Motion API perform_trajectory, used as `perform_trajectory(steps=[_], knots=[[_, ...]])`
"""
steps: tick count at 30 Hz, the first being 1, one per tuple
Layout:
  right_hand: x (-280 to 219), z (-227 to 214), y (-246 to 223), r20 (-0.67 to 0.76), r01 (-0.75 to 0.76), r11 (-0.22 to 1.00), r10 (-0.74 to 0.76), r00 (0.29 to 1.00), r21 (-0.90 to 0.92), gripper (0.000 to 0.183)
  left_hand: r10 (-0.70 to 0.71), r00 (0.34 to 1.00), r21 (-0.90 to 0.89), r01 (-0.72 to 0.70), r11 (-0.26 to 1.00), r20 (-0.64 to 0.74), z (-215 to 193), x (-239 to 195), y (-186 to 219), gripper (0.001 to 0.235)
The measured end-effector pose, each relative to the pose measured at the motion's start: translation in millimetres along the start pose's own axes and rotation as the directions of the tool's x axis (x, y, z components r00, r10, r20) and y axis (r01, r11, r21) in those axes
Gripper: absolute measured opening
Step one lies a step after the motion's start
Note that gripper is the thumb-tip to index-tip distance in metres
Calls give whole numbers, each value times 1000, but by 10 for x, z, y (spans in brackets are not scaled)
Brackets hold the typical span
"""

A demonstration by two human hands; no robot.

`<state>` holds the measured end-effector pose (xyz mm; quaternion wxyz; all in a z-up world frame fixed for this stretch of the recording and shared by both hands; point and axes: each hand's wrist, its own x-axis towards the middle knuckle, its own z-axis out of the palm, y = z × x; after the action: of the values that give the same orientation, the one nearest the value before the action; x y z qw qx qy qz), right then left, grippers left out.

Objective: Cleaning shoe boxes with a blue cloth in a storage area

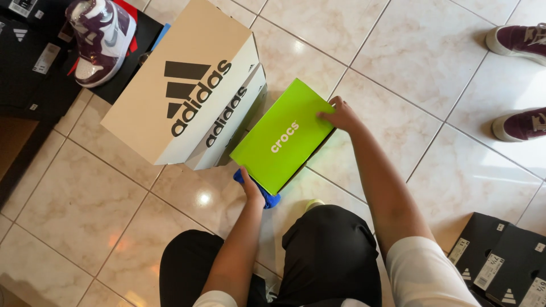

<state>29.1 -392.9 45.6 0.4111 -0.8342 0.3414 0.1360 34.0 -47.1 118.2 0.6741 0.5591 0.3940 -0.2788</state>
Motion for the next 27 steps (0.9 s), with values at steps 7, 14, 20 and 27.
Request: perform_trajectory(steps=[7, 14, 20, 27], knots=[[500, 22, 146, 138, -107, 983, 86, 987, 148, 73, -22, 975, -44, 32, 999, 220, -33, 18, 163, 98], [752, 96, 544, 234, -292, 811, 196, 952, 507, 80, -44, 974, -35, 53, 998, 224, 5, 216, 135, 100], [201, -230, 67, 389, -460, 672, 267, 882, 581, 81, -73, 970, -20, 79, 997, 234, 0, 351, 75, 102], [520, -93, 589, 414, -430, 713, 213, 885, 554, 90, -95, 965, 16, 94, 995, 244, -52, 463, -25, 105]])
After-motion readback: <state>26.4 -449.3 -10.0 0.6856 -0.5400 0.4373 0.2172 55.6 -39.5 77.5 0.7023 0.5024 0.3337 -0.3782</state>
